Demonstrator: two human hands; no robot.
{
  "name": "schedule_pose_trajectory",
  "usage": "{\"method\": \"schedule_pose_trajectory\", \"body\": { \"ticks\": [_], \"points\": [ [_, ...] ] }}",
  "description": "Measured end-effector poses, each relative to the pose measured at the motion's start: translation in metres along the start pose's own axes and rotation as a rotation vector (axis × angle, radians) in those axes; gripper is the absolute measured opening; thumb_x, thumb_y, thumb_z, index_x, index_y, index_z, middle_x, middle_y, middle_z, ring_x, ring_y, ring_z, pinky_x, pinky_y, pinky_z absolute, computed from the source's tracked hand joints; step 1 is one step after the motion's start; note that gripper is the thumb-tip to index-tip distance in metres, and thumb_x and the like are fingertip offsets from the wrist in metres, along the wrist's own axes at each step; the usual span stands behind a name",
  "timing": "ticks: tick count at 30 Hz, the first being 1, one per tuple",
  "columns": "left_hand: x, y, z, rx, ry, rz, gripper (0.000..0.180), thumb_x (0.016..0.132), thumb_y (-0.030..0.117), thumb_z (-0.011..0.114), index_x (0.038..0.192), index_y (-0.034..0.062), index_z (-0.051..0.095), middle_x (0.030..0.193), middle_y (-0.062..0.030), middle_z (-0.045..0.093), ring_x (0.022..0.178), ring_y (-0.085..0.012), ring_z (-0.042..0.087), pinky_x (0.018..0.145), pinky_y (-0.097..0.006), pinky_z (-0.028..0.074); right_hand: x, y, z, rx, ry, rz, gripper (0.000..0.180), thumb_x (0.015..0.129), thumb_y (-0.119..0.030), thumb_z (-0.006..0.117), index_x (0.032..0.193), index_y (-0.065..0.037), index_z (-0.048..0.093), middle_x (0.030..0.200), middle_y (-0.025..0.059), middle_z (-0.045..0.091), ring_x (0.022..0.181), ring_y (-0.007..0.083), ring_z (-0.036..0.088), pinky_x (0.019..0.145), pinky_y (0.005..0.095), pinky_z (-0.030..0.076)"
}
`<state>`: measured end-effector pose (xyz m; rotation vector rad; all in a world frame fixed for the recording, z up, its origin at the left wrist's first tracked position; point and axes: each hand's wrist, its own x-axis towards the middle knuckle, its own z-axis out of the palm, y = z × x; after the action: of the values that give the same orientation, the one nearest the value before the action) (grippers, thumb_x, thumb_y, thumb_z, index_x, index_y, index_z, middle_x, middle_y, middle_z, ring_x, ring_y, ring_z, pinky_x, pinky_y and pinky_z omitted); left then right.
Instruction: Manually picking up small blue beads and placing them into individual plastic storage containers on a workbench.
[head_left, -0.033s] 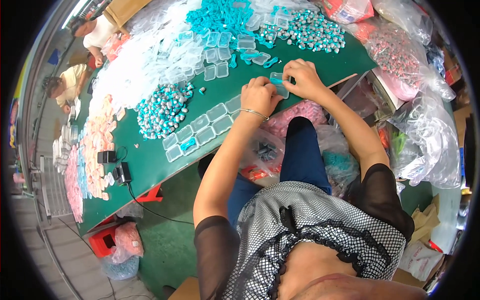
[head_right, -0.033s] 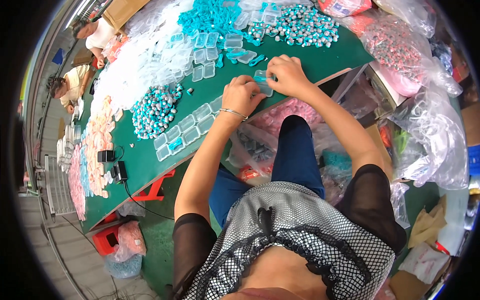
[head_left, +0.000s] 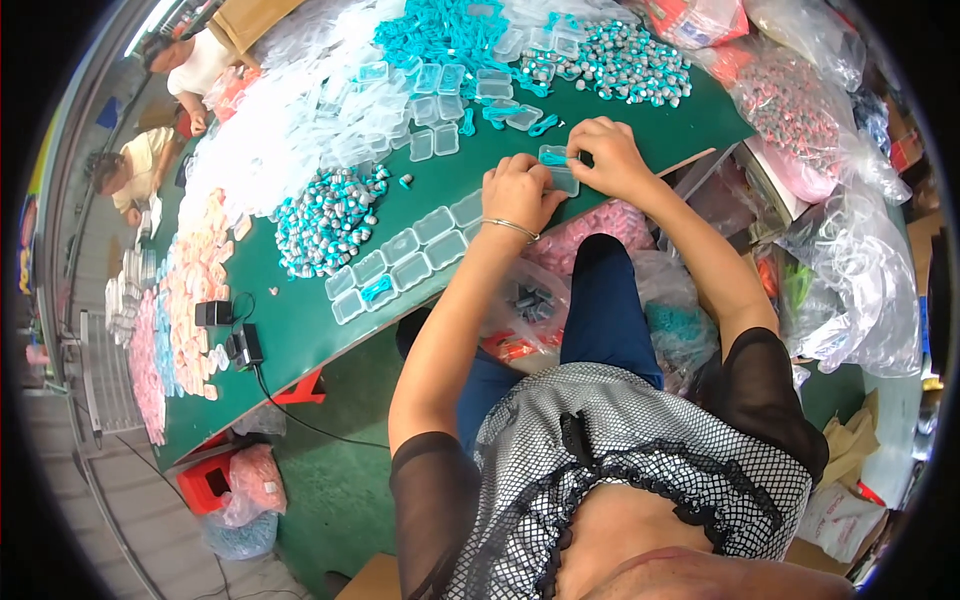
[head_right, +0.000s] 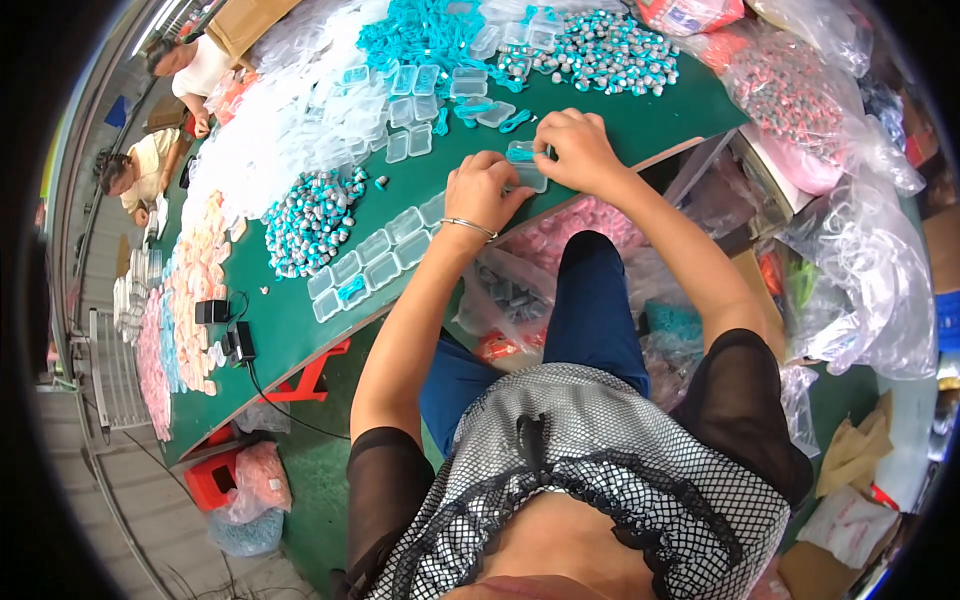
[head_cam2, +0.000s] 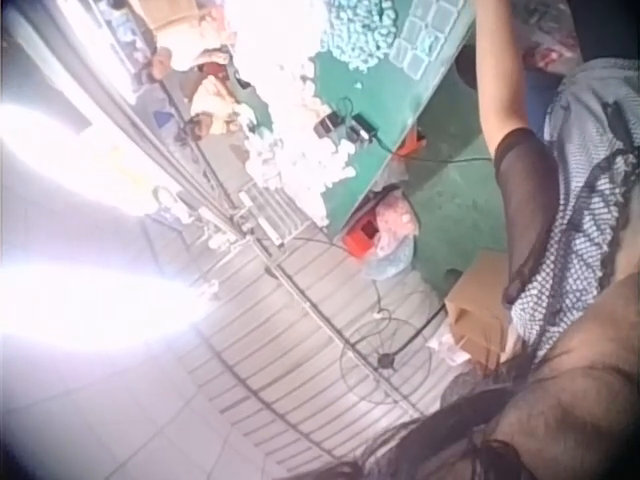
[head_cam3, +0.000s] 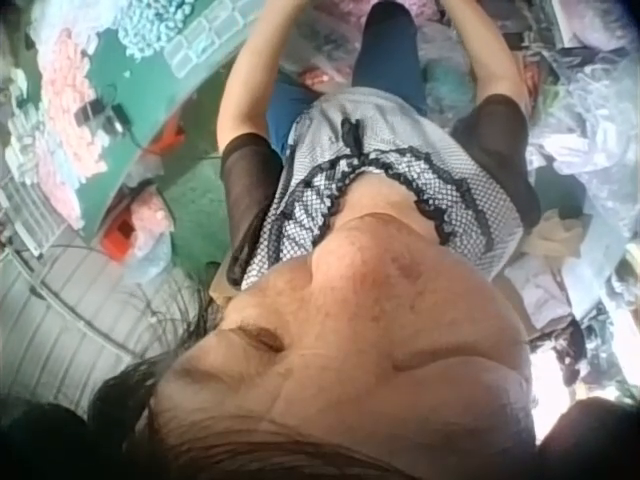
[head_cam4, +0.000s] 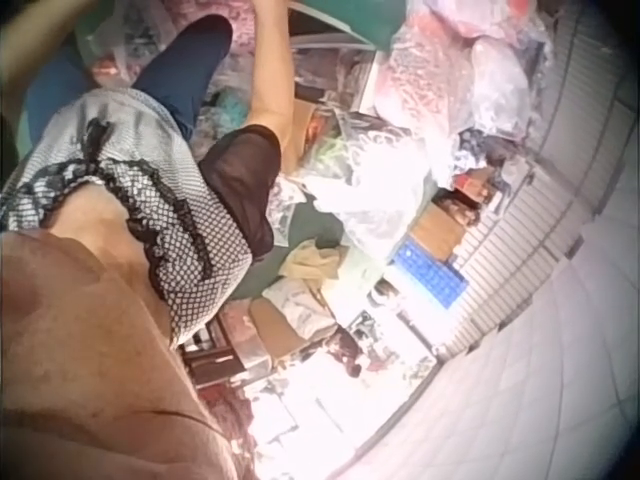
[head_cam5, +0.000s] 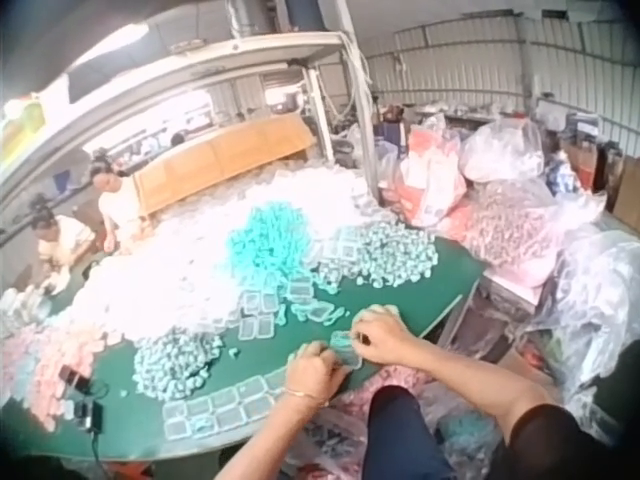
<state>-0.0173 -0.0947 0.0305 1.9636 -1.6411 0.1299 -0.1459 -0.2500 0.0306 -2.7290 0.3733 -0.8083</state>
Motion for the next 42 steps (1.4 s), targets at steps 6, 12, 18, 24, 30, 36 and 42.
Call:
{"method": "schedule_pose_trajectory", "body": {
  "ticks": [6, 12, 18, 24, 30, 36, 42],
  "points": [
    [-0.001, 0.006, 0.006, -0.045, 0.136, -0.127, 0.054, 0.064, 0.027, 0.081, 0.111, 0.0121, 0.059, 0.094, -0.0073, 0.062, 0.091, -0.0292, 0.058, 0.077, -0.042, 0.044, -0.007, -0.012, -0.003, 0.023, 0.026, -0.068, 0.009, 0.071, -0.02, 0.069, 0.076, -0.013, 0.066, 0.089, -0.0002, 0.061, 0.093, 0.0206, 0.056, 0.088, 0.0421, 0.036],
    [-0.003, 0.002, 0.005, 0.044, 0.092, -0.039, 0.039, 0.066, 0.028, 0.078, 0.098, 0.0094, 0.066, 0.092, -0.0083, 0.061, 0.092, -0.0294, 0.058, 0.077, -0.043, 0.044, 0.003, -0.028, -0.006, -0.137, -0.086, -0.127, 0.009, 0.072, -0.019, 0.07, 0.079, -0.014, 0.067, 0.086, 0.0, 0.06, 0.091, 0.0203, 0.056, 0.087, 0.0416, 0.036],
    [-0.006, -0.001, 0.006, 0.05, 0.141, -0.03, 0.035, 0.067, 0.028, 0.078, 0.094, 0.0089, 0.067, 0.093, -0.0087, 0.061, 0.092, -0.0293, 0.058, 0.078, -0.043, 0.044, 0.003, -0.023, 0.003, -0.004, -0.07, -0.122, 0.008, 0.075, -0.015, 0.068, 0.082, -0.01, 0.067, 0.085, 0.0031, 0.06, 0.088, 0.0224, 0.057, 0.081, 0.0393, 0.04],
    [-0.008, 0.001, 0.004, 0.08, 0.131, -0.051, 0.036, 0.064, 0.029, 0.079, 0.09, 0.0088, 0.064, 0.092, -0.0085, 0.059, 0.095, -0.0277, 0.056, 0.079, -0.042, 0.043, 0.051, 0.001, 0.009, 0.014, -0.015, -0.01, 0.01, 0.08, -0.017, 0.065, 0.089, -0.014, 0.07, 0.082, 0.0012, 0.062, 0.091, 0.0229, 0.058, 0.08, 0.0431, 0.042],
    [-0.008, 0.003, 0.0, 0.069, 0.109, -0.07, 0.036, 0.066, 0.029, 0.078, 0.093, 0.0088, 0.065, 0.093, -0.0094, 0.059, 0.094, -0.0301, 0.056, 0.079, -0.043, 0.043, 0.075, 0.004, 0.035, -0.226, -0.117, -0.069, 0.01, 0.08, -0.017, 0.067, 0.089, -0.017, 0.071, 0.091, -0.0023, 0.062, 0.101, 0.0195, 0.054, 0.086, 0.0449, 0.038],
    [-0.009, 0.002, -0.006, 0.074, 0.079, -0.074, 0.036, 0.065, 0.028, 0.079, 0.093, 0.009, 0.065, 0.093, -0.0096, 0.059, 0.095, -0.0308, 0.056, 0.078, -0.043, 0.044, 0.061, -0.005, 0.015, -0.245, -0.012, -0.211, 0.008, 0.08, -0.016, 0.064, 0.087, -0.016, 0.069, 0.089, -0.0011, 0.062, 0.095, 0.0188, 0.056, 0.092, 0.0468, 0.036],
    [-0.01, 0.0, -0.01, 0.074, 0.061, -0.084, 0.035, 0.066, 0.028, 0.078, 0.093, 0.0098, 0.065, 0.092, -0.0095, 0.059, 0.095, -0.0306, 0.056, 0.079, -0.043, 0.044, 0.017, -0.016, -0.019, -0.346, 0.096, -0.3, 0.011, 0.078, -0.01, 0.058, 0.087, -0.013, 0.065, 0.085, 0.0003, 0.06, 0.091, 0.0191, 0.057, 0.096, 0.0497, 0.034]
  ]
}}
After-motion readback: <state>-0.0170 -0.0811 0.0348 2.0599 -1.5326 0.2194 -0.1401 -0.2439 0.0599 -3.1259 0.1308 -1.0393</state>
